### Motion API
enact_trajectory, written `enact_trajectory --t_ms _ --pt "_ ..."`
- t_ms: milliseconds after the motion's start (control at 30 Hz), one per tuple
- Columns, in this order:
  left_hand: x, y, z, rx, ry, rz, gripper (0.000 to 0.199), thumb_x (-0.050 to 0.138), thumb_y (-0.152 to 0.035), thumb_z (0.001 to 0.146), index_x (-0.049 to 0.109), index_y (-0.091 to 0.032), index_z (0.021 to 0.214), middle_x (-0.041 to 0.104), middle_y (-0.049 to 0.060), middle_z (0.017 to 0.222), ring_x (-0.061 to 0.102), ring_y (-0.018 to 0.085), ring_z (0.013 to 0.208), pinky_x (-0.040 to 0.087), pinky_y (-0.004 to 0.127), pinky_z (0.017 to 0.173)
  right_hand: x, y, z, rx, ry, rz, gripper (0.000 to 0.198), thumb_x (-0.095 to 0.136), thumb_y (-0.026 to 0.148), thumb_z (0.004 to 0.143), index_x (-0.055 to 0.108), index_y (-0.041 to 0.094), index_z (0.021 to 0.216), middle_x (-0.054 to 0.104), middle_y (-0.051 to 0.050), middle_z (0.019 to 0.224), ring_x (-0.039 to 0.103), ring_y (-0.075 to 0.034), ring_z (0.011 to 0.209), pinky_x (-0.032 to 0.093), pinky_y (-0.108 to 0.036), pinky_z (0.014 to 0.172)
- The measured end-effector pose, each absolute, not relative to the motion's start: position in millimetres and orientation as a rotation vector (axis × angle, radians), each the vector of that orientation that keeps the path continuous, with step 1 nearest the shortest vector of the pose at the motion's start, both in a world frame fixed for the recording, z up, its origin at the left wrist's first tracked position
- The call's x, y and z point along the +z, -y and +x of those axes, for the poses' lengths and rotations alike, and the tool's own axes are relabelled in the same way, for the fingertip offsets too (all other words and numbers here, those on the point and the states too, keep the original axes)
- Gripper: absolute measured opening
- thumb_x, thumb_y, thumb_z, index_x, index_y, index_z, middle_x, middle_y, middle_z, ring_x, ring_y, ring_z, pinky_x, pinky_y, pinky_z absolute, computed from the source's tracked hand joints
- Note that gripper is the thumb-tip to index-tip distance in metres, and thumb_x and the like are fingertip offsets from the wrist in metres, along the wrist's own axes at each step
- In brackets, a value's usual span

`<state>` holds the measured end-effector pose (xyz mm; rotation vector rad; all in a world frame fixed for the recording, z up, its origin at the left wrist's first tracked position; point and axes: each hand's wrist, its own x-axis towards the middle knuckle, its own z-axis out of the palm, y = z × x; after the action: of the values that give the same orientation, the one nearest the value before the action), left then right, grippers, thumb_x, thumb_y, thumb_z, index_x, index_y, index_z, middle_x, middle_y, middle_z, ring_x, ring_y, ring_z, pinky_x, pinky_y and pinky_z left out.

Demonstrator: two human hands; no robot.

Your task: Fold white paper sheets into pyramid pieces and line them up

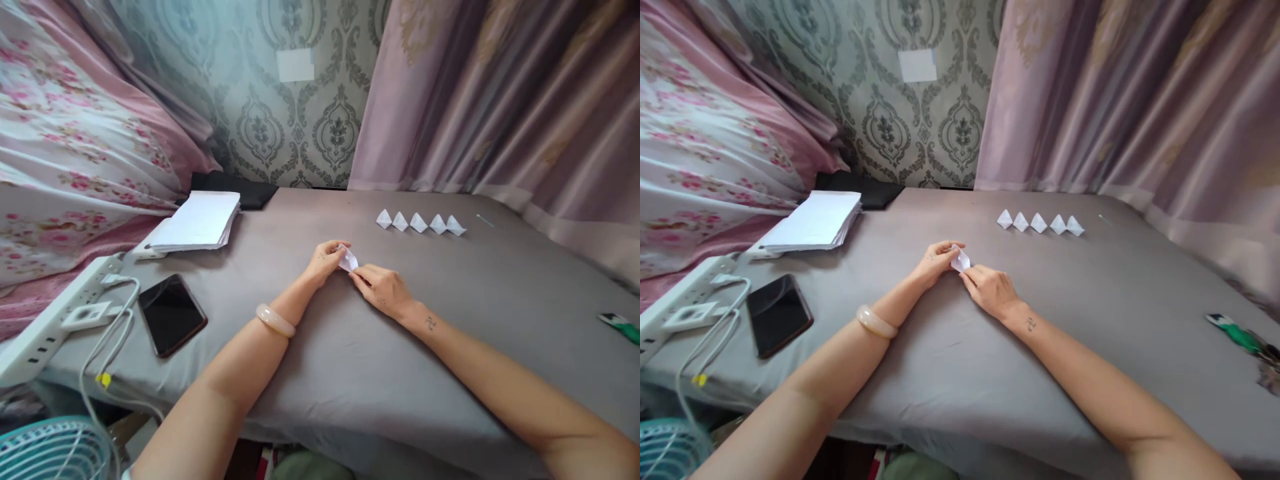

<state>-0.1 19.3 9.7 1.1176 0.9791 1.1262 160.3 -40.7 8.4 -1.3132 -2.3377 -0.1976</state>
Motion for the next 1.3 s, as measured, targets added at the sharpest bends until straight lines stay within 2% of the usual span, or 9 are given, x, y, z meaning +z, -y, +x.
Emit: enact_trajectory --t_ms 167,333,500,600,667,767,833,1033,1300 --pt "6.2 -26.7 -4.7 1.044 -0.977 1.068 0.010 0.068 -0.021 0.070 0.065 -0.011 0.073 0.061 0.001 0.065 0.057 0.011 0.058 0.046 0.023 0.058 21.1 38.8 163.6 -0.140 2.501 -1.309 0.030 0.041 0.030 0.098 0.068 0.017 0.095 0.069 -0.006 0.085 0.062 -0.016 0.075 0.035 -0.026 0.064" --pt "5.6 -30.1 -7.4 1.081 -1.031 1.051 0.007 0.062 -0.017 0.072 0.065 -0.011 0.070 0.060 0.000 0.060 0.055 0.010 0.055 0.046 0.023 0.057 27.5 37.0 158.4 -0.187 2.565 -1.290 0.030 0.040 0.030 0.098 0.067 0.018 0.095 0.068 -0.006 0.085 0.062 -0.017 0.075 0.036 -0.027 0.063" --pt "-2.3 -36.8 -9.6 1.144 -1.121 1.223 0.014 0.054 -0.014 0.077 0.063 -0.011 0.068 0.059 0.000 0.059 0.053 0.010 0.055 0.041 0.020 0.055 21.0 33.8 152.4 -0.151 2.493 -1.237 0.031 0.037 0.027 0.099 0.066 0.017 0.097 0.068 -0.007 0.084 0.062 -0.017 0.076 0.039 -0.026 0.067" --pt "-4.9 -40.1 -11.0 1.158 -1.218 1.293 0.015 0.052 -0.015 0.080 0.065 -0.010 0.073 0.061 0.002 0.064 0.055 0.011 0.060 0.042 0.020 0.057 17.0 28.3 150.0 -0.144 2.508 -1.218 0.033 0.035 0.027 0.099 0.066 0.016 0.095 0.067 -0.007 0.081 0.061 -0.016 0.072 0.040 -0.026 0.068" --pt "-2.4 -40.7 -11.9 1.186 -1.237 1.238 0.015 0.052 -0.016 0.083 0.066 -0.009 0.085 0.065 0.005 0.075 0.059 0.012 0.068 0.045 0.021 0.061 14.8 19.6 151.0 -0.106 2.494 -1.218 0.032 0.036 0.027 0.099 0.066 0.017 0.096 0.067 -0.007 0.083 0.061 -0.017 0.075 0.041 -0.026 0.070" --pt "4.8 -40.2 -12.5 1.219 -1.197 1.077 0.022 0.053 -0.022 0.087 0.060 -0.009 0.104 0.066 0.013 0.101 0.063 0.015 0.082 0.051 0.024 0.069 13.4 -3.3 156.6 -0.040 2.411 -1.311 0.031 0.037 0.028 0.099 0.067 0.018 0.100 0.069 -0.009 0.094 0.063 -0.018 0.087 0.042 -0.026 0.075" --pt "8.4 -40.2 -12.0 1.200 -1.201 1.020 0.024 0.055 -0.024 0.088 0.057 -0.009 0.106 0.064 0.015 0.107 0.064 0.016 0.086 0.053 0.026 0.071 14.3 -23.6 161.3 -0.025 2.318 -1.481 0.030 0.039 0.028 0.098 0.067 0.019 0.104 0.070 -0.010 0.102 0.063 -0.019 0.094 0.042 -0.027 0.078" --pt "6.4 -42.9 -10.4 1.151 -1.261 1.041 0.010 0.053 -0.013 0.087 0.059 -0.008 0.094 0.065 0.011 0.091 0.064 0.014 0.080 0.053 0.025 0.071 17.5 -81.5 169.1 -0.065 2.086 -1.814 0.034 0.036 0.024 0.096 0.069 0.017 0.104 0.071 -0.013 0.104 0.064 -0.022 0.093 0.041 -0.029 0.076" --pt "5.7 -42.7 -11.2 1.113 -1.290 1.097 0.011 0.054 -0.010 0.084 0.064 -0.011 0.081 0.065 0.006 0.077 0.062 0.012 0.071 0.051 0.025 0.073 9.5 -113.6 175.1 -0.015 1.943 -1.961 0.039 0.033 0.025 0.096 0.069 0.017 0.108 0.070 -0.014 0.105 0.064 -0.023 0.092 0.041 -0.030 0.075"
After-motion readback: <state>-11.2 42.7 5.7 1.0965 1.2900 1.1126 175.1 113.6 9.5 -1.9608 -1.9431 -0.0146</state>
